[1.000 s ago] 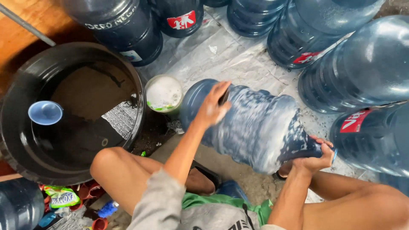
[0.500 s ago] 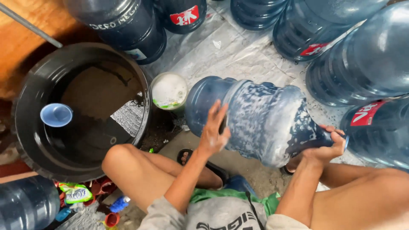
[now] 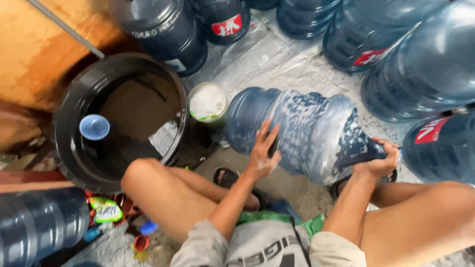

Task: The person scrubs a large blue water dispenser bottle with a brush and soapy water, rotating it to clean multiple sides. They dip the brush into a bucket of soapy water and continue scrubbing the exterior surface.

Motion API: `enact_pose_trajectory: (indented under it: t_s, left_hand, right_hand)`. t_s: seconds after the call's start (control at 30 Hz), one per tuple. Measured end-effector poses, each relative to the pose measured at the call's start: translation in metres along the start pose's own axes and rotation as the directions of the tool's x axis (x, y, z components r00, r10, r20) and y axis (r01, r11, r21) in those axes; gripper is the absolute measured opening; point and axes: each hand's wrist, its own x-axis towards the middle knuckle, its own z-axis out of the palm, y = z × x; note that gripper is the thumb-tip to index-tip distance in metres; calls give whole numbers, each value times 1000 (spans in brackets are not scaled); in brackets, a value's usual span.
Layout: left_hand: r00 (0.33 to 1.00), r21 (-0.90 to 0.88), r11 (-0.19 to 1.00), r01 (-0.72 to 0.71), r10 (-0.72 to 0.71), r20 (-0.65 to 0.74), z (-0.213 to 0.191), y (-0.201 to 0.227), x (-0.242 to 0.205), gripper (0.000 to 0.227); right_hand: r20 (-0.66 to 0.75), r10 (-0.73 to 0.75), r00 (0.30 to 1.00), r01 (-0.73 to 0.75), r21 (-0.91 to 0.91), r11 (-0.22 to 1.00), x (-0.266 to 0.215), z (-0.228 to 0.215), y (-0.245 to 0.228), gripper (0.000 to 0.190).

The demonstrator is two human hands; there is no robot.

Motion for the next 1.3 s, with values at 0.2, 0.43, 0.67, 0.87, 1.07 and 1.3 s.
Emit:
enact_pose_trajectory:
  t_s: [0.2,0.43,0.67,0.87,1.07,1.3]
  left_hand:
    - [998,-112,993,-33,38,45,-26,-2,17,56]
    - [895,323,842,433,-357,-268,-41,-47,29,60]
    - [881,384,818,428,-282,-380,-39,-53,53,41]
    - [853,264,840,474,-363,-375,-34,-69,43,42]
    - [912,214,912,349,-278,-303,-24,-57,44,47]
    - [941,336,920,203,-88,-327,-17,-35,25,46]
  right_hand:
    - [203,68,977,-60,-45,997,13,-26,5,17]
    - [82,134,988,-130,-60,990,31,-31,-4,17]
    - [8,20,1000,-19,-192,981,25,9,-6,17]
    - [-5,-46,999,44,-219,975,22,14,-3,18]
    - [25,-97,995,100,-294,951,25,23,2,16]
    - [-56,-24,998,6,-298,955,0,27,-8,15]
